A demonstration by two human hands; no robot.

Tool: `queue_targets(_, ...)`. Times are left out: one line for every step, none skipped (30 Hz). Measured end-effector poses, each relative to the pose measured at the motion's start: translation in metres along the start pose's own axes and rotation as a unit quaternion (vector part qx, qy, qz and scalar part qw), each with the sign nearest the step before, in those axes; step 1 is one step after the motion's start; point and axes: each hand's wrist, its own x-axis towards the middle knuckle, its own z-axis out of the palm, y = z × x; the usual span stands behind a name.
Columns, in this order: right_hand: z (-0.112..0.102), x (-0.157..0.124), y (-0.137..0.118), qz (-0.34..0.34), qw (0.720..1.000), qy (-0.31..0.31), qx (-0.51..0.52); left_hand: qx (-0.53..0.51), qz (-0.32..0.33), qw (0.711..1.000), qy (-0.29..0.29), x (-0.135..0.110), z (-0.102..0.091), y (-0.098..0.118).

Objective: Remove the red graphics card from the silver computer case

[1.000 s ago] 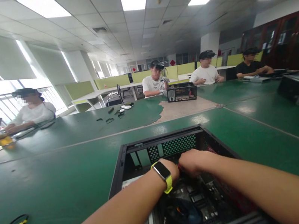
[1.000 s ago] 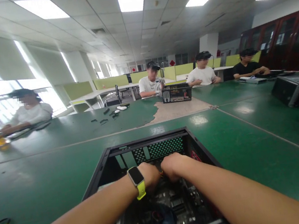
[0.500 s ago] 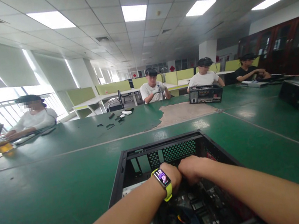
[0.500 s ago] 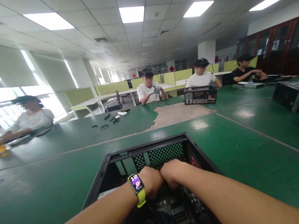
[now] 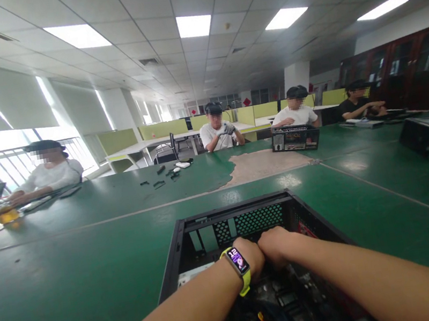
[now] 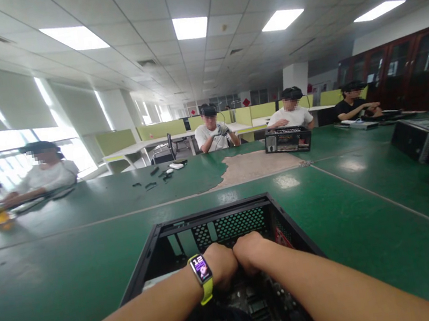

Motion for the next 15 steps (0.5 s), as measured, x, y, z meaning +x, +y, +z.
queue_targets(0.001, 0.000, 0.000, 0.005, 1.000, -0.002, -0.004, -0.002, -0.003, 1.000, 0.004, 0.000, 0.000, 0.001)
queue_targets(0.001, 0.001, -0.001, 0.007, 1.000, 0.001, -0.003, -0.006, -0.010, 1.000, 0.008, 0.001, 0.001, 0.001)
queue_targets(0.000, 0.001, -0.001, 0.007, 1.000, 0.001, -0.003, -0.010, -0.016, 1.000, 0.008, 0.001, 0.001, 0.001)
queue_targets(-0.001, 0.000, -0.002, 0.004, 1.000, -0.002, -0.006, -0.013, -0.021, 1.000, 0.002, 0.002, 0.002, 0.001)
queue_targets(-0.005, -0.002, -0.001, 0.001, 1.000, -0.007, -0.010, -0.014, -0.022, 1.000, -0.005, 0.002, 0.002, 0.001)
queue_targets(-0.010, -0.006, -0.001, -0.003, 1.000, -0.012, -0.013, -0.012, -0.019, 1.000, -0.014, 0.003, 0.002, 0.001)
queue_targets(-0.017, -0.013, 0.000, -0.005, 1.000, -0.010, -0.015, -0.008, -0.016, 1.000, -0.022, 0.003, 0.002, 0.000)
queue_targets(-0.025, -0.024, 0.001, -0.004, 1.000, 0.003, -0.015, -0.003, -0.010, 1.000, -0.025, 0.004, 0.002, 0.000)
queue_targets(-0.033, -0.038, 0.001, 0.000, 1.000, 0.027, -0.013, 0.001, -0.004, 1.000, -0.026, 0.004, 0.002, -0.001)
queue_targets(-0.039, -0.055, 0.001, 0.006, 0.998, 0.059, -0.008, 0.002, 0.004, 1.000, -0.023, 0.004, 0.002, -0.001)
queue_targets(-0.042, -0.074, -0.001, 0.009, 0.996, 0.094, 0.002, 0.000, 0.012, 1.000, -0.015, 0.005, 0.002, -0.002)
queue_targets(-0.041, -0.094, -0.005, 0.010, 0.991, 0.136, 0.017, -0.004, 0.018, 1.000, -0.009, 0.006, 0.002, -0.002)
queue_targets(-0.033, -0.114, -0.012, 0.003, 0.982, 0.184, 0.035, -0.006, 0.022, 1.000, -0.002, 0.006, 0.002, -0.002)
queue_targets(-0.019, -0.132, -0.022, -0.008, 0.969, 0.242, 0.054, -0.007, 0.024, 1.000, 0.005, 0.007, 0.003, -0.002)
queue_targets(0.001, -0.145, -0.035, -0.020, 0.945, 0.318, 0.070, -0.005, 0.021, 1.000, 0.010, 0.007, 0.004, -0.002)
